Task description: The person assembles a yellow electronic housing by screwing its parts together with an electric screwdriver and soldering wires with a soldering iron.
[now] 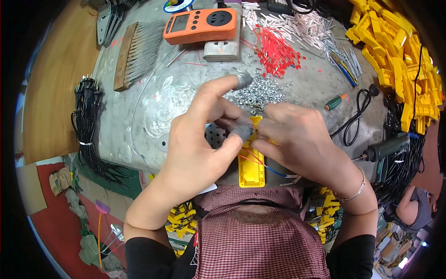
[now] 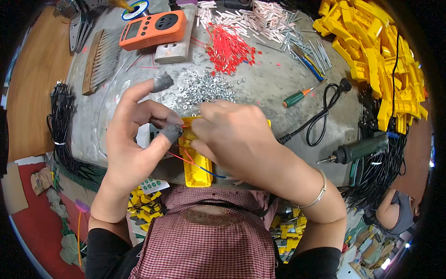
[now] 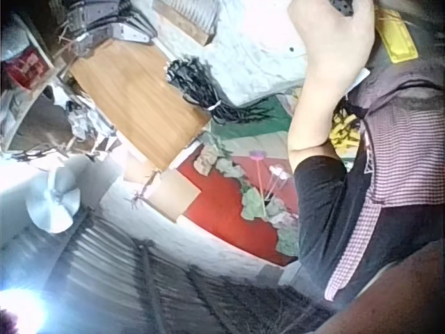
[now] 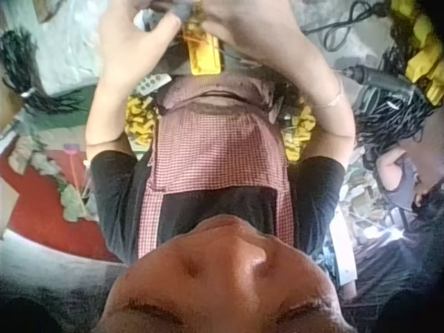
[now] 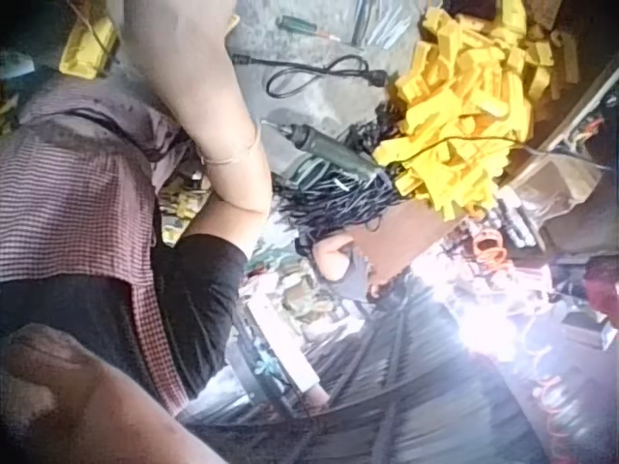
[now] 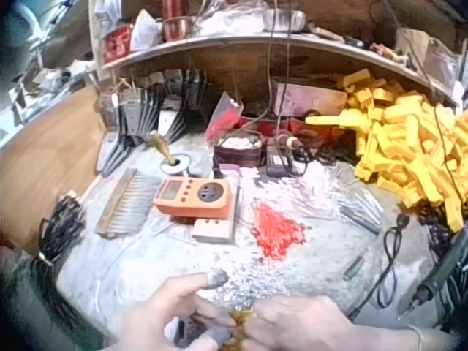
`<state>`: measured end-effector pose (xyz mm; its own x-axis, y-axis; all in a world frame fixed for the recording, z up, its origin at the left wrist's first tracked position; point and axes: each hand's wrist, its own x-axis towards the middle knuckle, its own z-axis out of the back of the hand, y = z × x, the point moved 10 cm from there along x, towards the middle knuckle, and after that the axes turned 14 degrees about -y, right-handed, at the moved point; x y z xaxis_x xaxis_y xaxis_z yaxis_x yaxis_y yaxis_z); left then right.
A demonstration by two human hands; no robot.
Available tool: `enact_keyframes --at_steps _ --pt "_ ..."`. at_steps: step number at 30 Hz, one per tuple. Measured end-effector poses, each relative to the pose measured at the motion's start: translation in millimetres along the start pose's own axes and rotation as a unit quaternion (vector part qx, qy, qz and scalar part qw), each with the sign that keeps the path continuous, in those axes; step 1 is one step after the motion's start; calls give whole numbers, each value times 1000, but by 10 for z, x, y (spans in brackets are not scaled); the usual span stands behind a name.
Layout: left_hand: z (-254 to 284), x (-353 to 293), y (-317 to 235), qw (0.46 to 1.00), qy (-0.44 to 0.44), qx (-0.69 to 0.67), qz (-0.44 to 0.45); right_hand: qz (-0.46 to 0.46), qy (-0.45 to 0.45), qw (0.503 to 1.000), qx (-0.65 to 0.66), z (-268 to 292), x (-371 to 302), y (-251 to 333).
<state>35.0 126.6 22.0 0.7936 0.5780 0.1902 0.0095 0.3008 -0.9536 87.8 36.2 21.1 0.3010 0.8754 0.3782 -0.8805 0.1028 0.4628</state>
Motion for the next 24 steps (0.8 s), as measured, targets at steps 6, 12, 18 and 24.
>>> enact_keyframes --at_steps 6,12,18,24 --pt "-84 -4 -33 996 45 59 -43 -71 11 992 100 51 -153 -27" --pt "-143 -15 -38 988 58 123 -67 -81 -43 990 104 210 -77 -7" --pt "-125 -12 -72 994 37 86 -57 -40 -143 988 44 361 -67 9" --pt "-170 -70 -19 998 56 24 -24 -81 -126 986 73 337 -65 -36"
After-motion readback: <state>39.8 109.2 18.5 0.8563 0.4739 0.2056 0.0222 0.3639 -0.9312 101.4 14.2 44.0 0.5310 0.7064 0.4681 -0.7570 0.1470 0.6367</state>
